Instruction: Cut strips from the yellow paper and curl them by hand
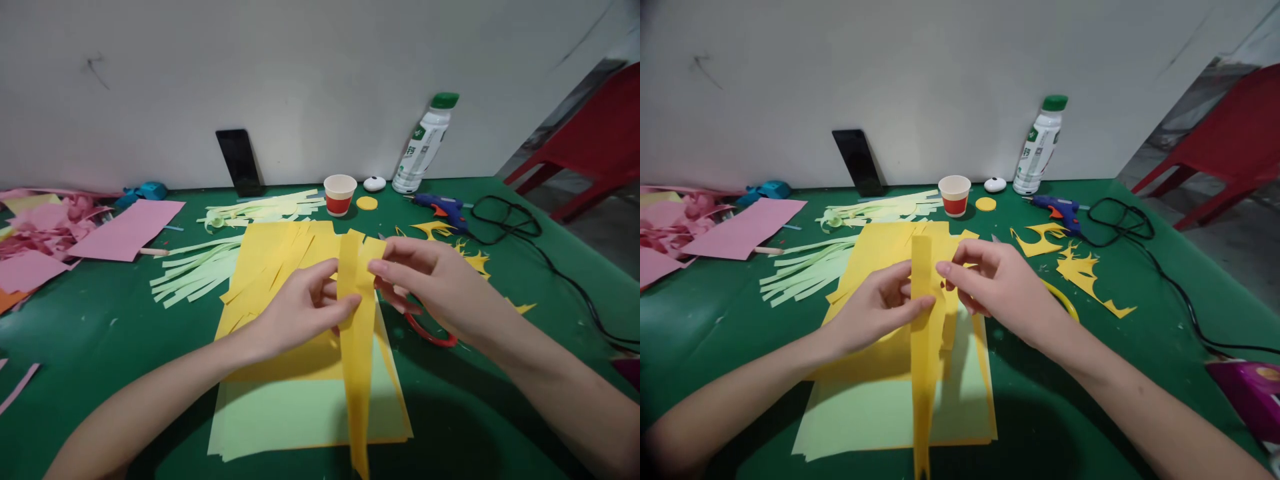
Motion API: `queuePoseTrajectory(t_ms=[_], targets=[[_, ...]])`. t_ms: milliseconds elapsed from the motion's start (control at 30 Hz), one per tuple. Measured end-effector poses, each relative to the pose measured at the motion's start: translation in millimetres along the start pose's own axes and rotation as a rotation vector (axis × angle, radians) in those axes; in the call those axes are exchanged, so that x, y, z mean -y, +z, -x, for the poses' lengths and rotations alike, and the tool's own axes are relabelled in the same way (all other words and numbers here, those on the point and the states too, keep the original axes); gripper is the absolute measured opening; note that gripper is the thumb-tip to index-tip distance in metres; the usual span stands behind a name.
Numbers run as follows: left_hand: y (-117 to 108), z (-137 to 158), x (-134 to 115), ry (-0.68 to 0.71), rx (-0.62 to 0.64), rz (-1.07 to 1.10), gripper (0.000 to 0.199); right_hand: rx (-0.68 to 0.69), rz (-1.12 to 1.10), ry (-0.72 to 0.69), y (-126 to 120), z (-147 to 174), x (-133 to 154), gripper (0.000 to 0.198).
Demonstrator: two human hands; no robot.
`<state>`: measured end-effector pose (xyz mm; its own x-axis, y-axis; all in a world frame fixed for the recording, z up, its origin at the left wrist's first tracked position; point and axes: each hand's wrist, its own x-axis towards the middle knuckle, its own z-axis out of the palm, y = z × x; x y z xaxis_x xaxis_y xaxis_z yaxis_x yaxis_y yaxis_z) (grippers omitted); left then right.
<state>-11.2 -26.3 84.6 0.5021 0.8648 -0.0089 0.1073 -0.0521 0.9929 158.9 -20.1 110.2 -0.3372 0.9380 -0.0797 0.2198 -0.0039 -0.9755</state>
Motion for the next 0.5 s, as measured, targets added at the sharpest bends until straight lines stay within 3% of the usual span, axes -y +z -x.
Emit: queuePoseTrajectory(t_ms=[100, 267, 500], targets=[[0.9, 0.2, 0.6, 0.07, 0.012, -0.068, 0.009, -0.023, 0.098, -0.035, 2.5, 1.3, 0.1, 0.022], [1.6, 2.3, -1.1, 0.236, -0.003, -0.349, 0.027, -0.034, -0.093, -0.007, 0.5, -3.4, -8.0, 0.021], [8.5, 12.1, -1.9, 0.354, 0.367, -0.545, 0.038, -0.242, -0.277, 0.08, -15.1, -27.1, -19.2, 0.019]])
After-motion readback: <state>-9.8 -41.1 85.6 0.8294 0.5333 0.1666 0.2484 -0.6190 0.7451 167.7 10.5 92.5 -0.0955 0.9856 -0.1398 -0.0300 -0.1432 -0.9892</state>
